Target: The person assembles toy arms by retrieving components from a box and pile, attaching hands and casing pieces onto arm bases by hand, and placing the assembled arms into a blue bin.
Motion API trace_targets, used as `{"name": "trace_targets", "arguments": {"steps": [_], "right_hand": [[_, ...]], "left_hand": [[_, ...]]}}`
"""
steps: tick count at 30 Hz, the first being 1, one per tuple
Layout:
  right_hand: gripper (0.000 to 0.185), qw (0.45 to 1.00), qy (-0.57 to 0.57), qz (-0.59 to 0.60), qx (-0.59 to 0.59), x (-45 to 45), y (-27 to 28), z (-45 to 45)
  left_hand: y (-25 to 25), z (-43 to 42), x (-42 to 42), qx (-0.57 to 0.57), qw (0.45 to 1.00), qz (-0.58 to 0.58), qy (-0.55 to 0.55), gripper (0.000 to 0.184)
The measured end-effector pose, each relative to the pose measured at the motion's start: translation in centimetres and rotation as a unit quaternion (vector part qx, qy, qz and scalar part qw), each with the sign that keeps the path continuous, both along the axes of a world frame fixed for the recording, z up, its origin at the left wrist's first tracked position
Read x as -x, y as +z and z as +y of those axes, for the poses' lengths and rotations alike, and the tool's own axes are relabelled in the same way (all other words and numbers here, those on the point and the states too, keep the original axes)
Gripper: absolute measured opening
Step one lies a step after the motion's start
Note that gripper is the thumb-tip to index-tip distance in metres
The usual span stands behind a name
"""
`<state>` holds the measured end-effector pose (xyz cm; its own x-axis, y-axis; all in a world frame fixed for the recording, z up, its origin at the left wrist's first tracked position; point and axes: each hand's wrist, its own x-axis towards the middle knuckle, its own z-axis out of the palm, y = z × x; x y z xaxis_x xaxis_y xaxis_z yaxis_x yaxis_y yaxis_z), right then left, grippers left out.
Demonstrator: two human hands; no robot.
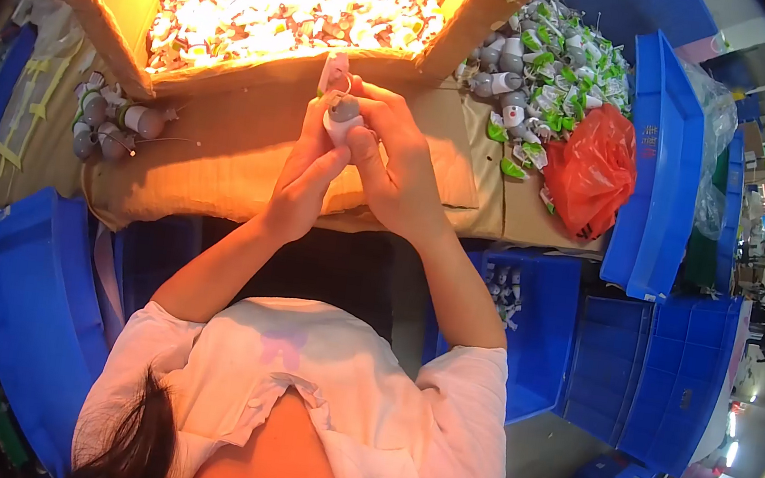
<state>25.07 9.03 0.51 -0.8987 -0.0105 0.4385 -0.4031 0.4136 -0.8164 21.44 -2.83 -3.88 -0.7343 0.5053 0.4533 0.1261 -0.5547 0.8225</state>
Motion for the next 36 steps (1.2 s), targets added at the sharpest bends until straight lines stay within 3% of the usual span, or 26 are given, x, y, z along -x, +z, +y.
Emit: {"name": "trace_targets", "arguments": {"steps": [3,6,8,9,10,11,14,18,21,25,29,31,36], "right_hand": [[0.038,0.999,0.029,-0.006,0.022,-0.2,-0.2,-0.2],[0.037,0.998,0.04,-0.048,0.031,-0.8,1.0,-0.3],[0.036,0.998,0.037,-0.055,0.011,-1.5,1.5,-0.1],[0.035,0.993,0.032,-0.106,0.035,-1.8,1.6,0.1],[0.033,0.985,0.027,-0.157,0.059,-2.0,1.7,0.2],[0.033,0.985,0.027,-0.159,0.059,-2.1,1.7,0.3],[0.031,0.993,0.029,-0.107,0.031,-2.4,2.0,0.4],[0.032,0.991,0.049,-0.127,0.0,-2.8,2.4,0.5],[0.032,0.993,0.063,-0.092,-0.043,-2.8,2.6,0.5],[0.034,0.99,0.01,-0.106,-0.088,-3.2,2.9,0.1],[0.035,0.989,-0.025,-0.134,-0.054,-3.3,2.3,-0.3],[0.024,0.992,-0.061,-0.11,0.025,-3.3,2.1,-0.9],[0.021,0.993,-0.073,-0.088,0.015,-3.5,2.0,-1.3]], "left_hand": [[0.1,-0.6,-0.9,0.0,0.999,-0.034,0.02,0.054],[0.1,-1.1,-0.8,0.088,0.991,0.057,0.088,0.054],[0.2,-1.1,-0.7,-0.01,0.999,-0.016,0.033,0.05],[0.0,-1.4,-0.4,-0.01,0.999,-0.019,0.034,0.05],[-0.4,-1.8,0.1,-0.011,0.994,-0.109,-0.012,0.048],[-0.6,-2.0,0.3,-0.012,0.978,-0.198,-0.059,0.046],[0.2,-2.0,0.2,-0.027,0.972,-0.228,-0.059,0.041],[1.0,-2.2,0.5,-0.062,0.965,-0.224,-0.119,0.046],[1.6,-2.9,0.9,0.03,0.98,-0.157,-0.115,0.041],[2.5,-3.3,0.5,-0.057,0.975,-0.197,-0.089,0.037],[2.8,-3.6,0.3,-0.114,0.975,-0.184,-0.052,0.036],[2.7,-3.5,0.2,-0.118,0.976,-0.18,-0.046,0.036],[2.9,-3.0,-0.2,-0.112,0.973,-0.199,-0.027,0.036]]}}
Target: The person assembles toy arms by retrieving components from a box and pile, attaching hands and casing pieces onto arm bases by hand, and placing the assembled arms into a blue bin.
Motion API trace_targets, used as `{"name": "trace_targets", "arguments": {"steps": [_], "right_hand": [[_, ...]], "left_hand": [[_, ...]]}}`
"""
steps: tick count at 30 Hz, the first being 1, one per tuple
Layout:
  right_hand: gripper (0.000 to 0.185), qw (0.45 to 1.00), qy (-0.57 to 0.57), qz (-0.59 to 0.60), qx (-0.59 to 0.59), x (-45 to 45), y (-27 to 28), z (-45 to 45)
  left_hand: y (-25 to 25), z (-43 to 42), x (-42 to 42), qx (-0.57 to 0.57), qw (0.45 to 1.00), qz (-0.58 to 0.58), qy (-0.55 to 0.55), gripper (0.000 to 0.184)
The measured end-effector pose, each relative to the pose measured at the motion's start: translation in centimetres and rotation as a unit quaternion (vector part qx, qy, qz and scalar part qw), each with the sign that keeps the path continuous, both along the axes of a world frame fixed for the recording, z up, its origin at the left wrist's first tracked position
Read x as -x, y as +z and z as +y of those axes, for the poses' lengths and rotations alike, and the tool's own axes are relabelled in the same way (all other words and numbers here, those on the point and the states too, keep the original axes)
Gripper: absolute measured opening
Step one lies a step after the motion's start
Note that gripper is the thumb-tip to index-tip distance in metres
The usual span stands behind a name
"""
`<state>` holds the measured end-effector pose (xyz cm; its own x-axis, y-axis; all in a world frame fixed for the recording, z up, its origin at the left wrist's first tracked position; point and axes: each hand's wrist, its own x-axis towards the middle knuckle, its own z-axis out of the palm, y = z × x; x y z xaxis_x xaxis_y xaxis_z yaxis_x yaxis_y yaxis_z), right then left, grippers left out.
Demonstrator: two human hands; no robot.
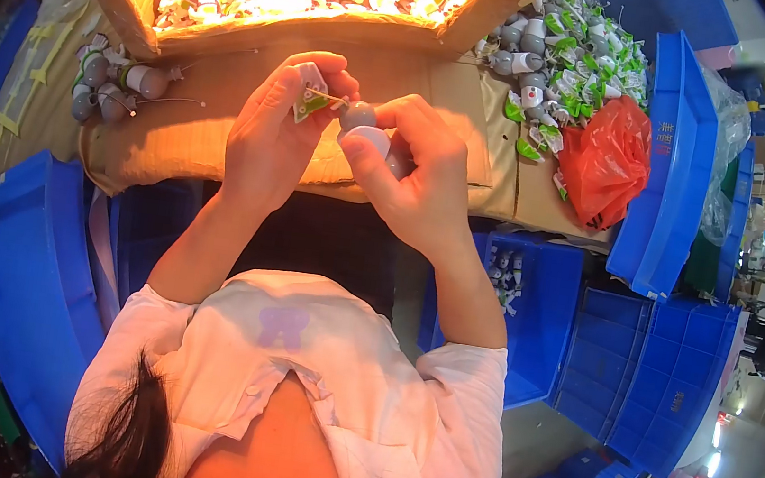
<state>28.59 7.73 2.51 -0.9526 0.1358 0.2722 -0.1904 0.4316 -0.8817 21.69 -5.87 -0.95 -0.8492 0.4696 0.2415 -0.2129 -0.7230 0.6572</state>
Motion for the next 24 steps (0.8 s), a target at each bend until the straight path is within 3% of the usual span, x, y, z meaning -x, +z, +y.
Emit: {"name": "trace_targets", "arguments": {"steps": [8,10,15,18,20,22,24], "right_hand": [[0.021,0.997,-0.018,0.041,-0.055,0.1,0.0,-1.1],[0.02,0.988,-0.021,0.085,-0.13,0.2,-0.5,-1.3],[0.024,0.993,-0.071,0.006,-0.098,0.2,-0.9,-1.7],[0.022,0.994,-0.065,-0.002,-0.087,0.3,-1.2,-2.0],[0.019,0.996,-0.056,-0.003,-0.072,0.3,-1.1,-2.0],[0.023,0.98,-0.013,0.039,-0.194,0.3,-0.4,-1.2],[0.023,0.971,-0.017,0.082,-0.225,0.2,0.2,-0.4]], "left_hand": [[0.7,0.5,-1.1,0.016,0.999,-0.037,-0.02,0.036],[0.7,0.7,-1.3,-0.003,0.998,-0.051,-0.022,0.036],[0.4,0.8,-1.4,-0.028,0.998,-0.061,-0.013,0.037],[0.3,0.6,-1.5,0.023,0.998,-0.053,0.01,0.038],[0.2,0.1,-1.1,0.106,0.994,0.025,0.02,0.04],[0.4,-0.5,-0.6,0.124,0.991,0.04,0.009,0.039],[0.6,-1.0,-0.5,0.143,0.988,0.053,-0.003,0.038]]}}
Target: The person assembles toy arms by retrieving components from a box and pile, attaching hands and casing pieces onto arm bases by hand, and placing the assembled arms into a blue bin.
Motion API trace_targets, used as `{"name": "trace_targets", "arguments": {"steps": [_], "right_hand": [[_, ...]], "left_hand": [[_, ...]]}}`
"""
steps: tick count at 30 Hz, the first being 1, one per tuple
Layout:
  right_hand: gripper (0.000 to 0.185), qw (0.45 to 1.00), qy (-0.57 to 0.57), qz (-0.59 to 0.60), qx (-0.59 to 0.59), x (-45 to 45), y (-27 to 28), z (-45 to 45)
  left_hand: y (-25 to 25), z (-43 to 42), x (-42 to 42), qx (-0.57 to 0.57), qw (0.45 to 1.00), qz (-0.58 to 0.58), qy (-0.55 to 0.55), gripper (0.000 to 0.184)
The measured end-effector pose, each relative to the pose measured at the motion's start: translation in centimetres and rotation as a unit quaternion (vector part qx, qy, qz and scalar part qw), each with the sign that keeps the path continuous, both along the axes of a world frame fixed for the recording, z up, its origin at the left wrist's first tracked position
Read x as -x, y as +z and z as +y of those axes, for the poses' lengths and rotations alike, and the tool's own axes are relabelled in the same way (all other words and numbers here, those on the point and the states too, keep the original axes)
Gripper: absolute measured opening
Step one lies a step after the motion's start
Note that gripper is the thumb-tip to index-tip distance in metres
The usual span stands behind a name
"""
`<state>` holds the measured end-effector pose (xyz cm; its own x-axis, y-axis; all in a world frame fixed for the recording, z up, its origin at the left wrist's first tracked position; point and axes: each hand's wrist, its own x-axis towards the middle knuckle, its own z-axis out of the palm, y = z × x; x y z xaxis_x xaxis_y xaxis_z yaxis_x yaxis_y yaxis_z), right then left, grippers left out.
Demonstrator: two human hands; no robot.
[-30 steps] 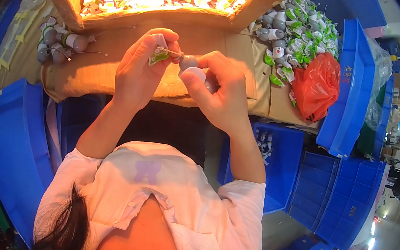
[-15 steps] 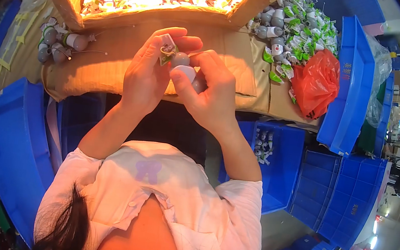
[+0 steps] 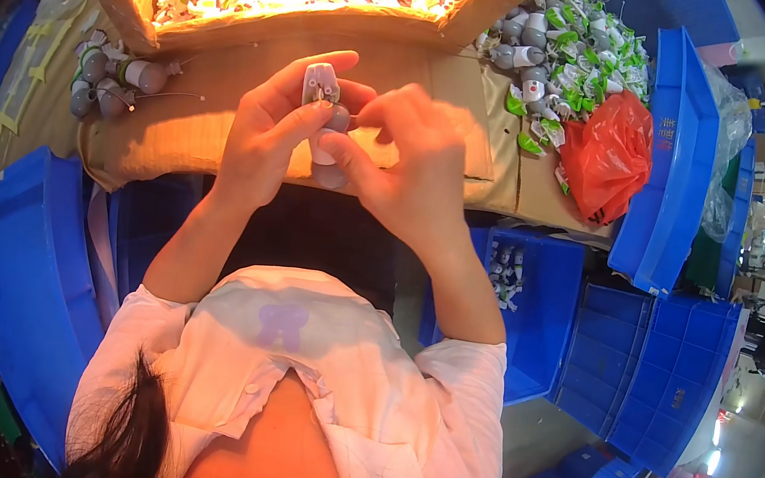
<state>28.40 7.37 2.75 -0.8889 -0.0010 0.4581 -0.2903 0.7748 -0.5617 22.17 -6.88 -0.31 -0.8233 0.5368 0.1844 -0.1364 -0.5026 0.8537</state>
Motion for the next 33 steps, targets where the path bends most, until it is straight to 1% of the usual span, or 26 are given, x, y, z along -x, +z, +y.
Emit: {"name": "trace_targets", "arguments": {"steps": [1,2,4,5,7,8,10,12,13,15,17,19,21,22,24,25,26,29,30,32,33], "right_hand": [[0.023,0.998,0.004,0.045,-0.034,0.1,0.4,0.3],[0.023,0.998,0.002,0.044,-0.034,0.4,0.8,0.4],[0.019,0.984,0.066,0.149,-0.065,1.1,1.6,0.6],[0.019,0.985,0.063,0.147,-0.065,1.2,1.8,0.8],[0.016,0.983,0.133,0.109,-0.062,1.4,2.1,1.1],[0.016,0.984,0.131,0.108,-0.062,1.4,2.0,1.2],[0.015,0.984,0.164,0.065,-0.025,1.4,2.0,1.4],[0.014,0.986,0.158,0.059,-0.017,1.4,2.0,1.6],[0.013,0.987,0.152,0.053,-0.01,1.4,2.0,1.6],[0.012,0.988,0.142,0.06,-0.002,1.4,1.7,1.6],[0.011,0.989,0.132,0.066,0.005,1.4,1.5,1.5],[0.01,0.994,0.091,0.067,0.0,1.1,1.4,1.0],[0.011,0.994,0.075,0.077,-0.009,1.0,1.3,0.5],[0.012,0.994,0.058,0.087,-0.017,1.0,1.2,0.3],[0.012,0.994,0.056,0.092,0.0,1.1,0.9,-0.2],[0.012,0.994,0.054,0.097,0.018,1.1,0.8,-0.3],[0.012,0.994,0.054,0.098,0.018,1.2,0.8,-0.4],[0.012,0.992,0.058,0.109,0.008,1.3,0.9,-0.4],[0.013,0.991,0.064,0.114,-0.013,1.3,1.0,-0.3],[0.015,0.99,0.071,0.118,-0.035,1.5,1.4,0.3],[0.017,0.981,0.122,0.13,-0.071,2.0,1.7,1.1]], "left_hand": [[0.1,-0.1,0.0,0.007,1.0,0.002,-0.015,0.036],[0.1,-0.2,0.0,0.013,0.999,0.004,-0.03,0.034],[0.2,-0.4,-0.2,0.02,0.998,0.009,-0.051,0.031],[0.2,-0.4,-0.4,0.027,0.997,0.016,-0.069,0.029],[0.3,-0.4,-0.6,0.027,0.997,0.02,-0.07,0.026],[0.3,-0.3,-0.7,0.027,0.997,0.025,-0.068,0.023],[0.6,-0.5,-0.8,0.028,0.996,0.023,-0.081,0.022],[0.5,-0.7,-0.8,0.03,0.995,0.022,-0.092,0.021],[0.3,-0.7,-0.8,0.018,0.993,0.005,-0.114,0.022],[0.3,-0.8,-0.7,0.005,0.99,-0.012,-0.138,0.022],[0.6,-0.9,-1.0,0.015,0.984,-0.054,-0.17,0.025],[0.7,-0.8,-1.4,0.018,0.985,-0.055,-0.16,0.025],[0.8,-0.7,-1.7,0.021,0.987,-0.056,-0.148,0.024],[0.7,-0.6,-1.8,0.034,0.99,-0.036,-0.128,0.023],[0.8,-0.6,-2.1,0.046,0.993,-0.017,-0.109,0.022],[1.0,-0.6,-2.2,0.072,0.993,0.002,-0.091,0.021],[1.1,-0.6,-2.2,0.096,0.992,0.021,-0.074,0.02],[1.6,-1.0,-2.0,0.123,0.989,0.035,-0.069,0.019],[1.6,-1.1,-1.7,0.122,0.99,0.036,-0.068,0.019],[1.6,-1.4,-0.8,0.053,0.989,0.01,-0.139,0.018],[1.7,-1.6,-0.5,0.052,0.989,0.011,-0.138,0.018]]}}
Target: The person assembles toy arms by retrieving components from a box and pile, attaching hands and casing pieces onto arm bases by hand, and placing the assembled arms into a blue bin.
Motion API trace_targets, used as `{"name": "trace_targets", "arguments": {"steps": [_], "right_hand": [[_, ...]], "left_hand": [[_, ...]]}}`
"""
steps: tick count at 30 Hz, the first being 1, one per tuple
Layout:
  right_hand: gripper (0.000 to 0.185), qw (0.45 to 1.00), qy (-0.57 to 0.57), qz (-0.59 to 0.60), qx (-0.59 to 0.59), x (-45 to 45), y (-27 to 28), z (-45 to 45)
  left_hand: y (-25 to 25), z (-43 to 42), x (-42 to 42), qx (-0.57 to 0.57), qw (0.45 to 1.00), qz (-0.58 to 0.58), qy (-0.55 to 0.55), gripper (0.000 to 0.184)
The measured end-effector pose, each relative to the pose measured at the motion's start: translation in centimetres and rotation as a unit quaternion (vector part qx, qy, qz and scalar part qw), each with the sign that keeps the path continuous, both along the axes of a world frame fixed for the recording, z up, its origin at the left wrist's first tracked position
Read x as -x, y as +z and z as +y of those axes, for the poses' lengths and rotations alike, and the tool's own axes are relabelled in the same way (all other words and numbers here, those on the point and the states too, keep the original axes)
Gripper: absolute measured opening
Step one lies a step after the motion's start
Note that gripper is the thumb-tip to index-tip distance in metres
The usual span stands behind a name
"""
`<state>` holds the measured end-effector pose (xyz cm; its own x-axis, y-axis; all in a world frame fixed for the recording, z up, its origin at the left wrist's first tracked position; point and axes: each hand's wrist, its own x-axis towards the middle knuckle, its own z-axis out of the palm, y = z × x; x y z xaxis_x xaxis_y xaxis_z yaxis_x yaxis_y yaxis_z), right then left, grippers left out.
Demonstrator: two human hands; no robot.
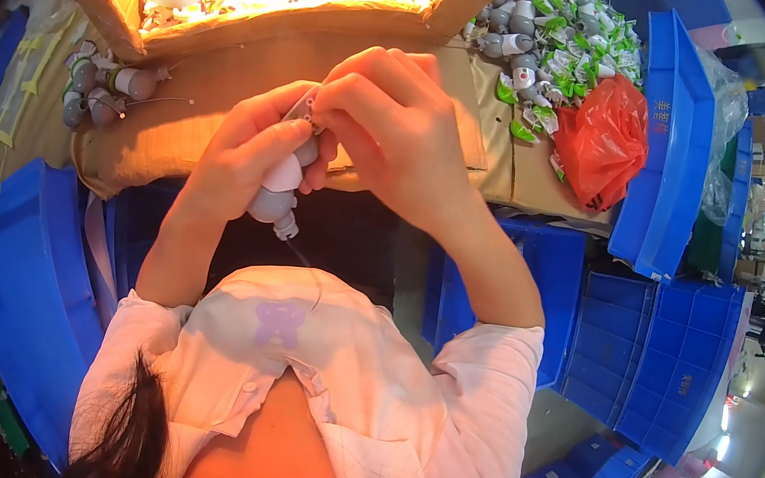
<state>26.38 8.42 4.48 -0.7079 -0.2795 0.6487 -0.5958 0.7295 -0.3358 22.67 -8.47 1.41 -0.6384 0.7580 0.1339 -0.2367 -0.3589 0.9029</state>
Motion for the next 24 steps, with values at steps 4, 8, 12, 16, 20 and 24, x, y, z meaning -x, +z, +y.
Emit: {"name": "trace_targets", "arguments": {"steps": [4,8,12,16,20,24], "right_hand": [[0.025,0.99,0.052,0.015,-0.127,0.1,1.1,1.2],[0.027,0.968,0.033,0.02,-0.249,0.3,2.1,0.9],[0.023,0.954,0.045,0.016,-0.297,1.1,2.4,0.5],[0.02,0.942,0.087,-0.003,-0.325,3.2,3.4,0.2],[0.018,0.975,0.116,-0.073,-0.176,8.0,3.3,-0.6],[0.027,0.991,0.027,-0.111,-0.071,17.1,3.0,-0.8]], "left_hand": [[0.4,-0.7,0.9,0.004,0.996,-0.073,-0.049,0.018],[-0.2,-0.7,1.0,0.036,0.998,-0.048,-0.022,0.016],[-0.5,-1.1,1.2,0.07,0.997,-0.024,-0.011,0.01],[-1.5,-0.7,2.2,0.033,0.998,-0.055,0.009,0.011],[-2.1,-1.1,4.8,0.047,0.99,-0.094,0.093,0.016],[-3.7,-2.0,7.4,0.071,0.988,-0.087,0.102,0.022]]}}
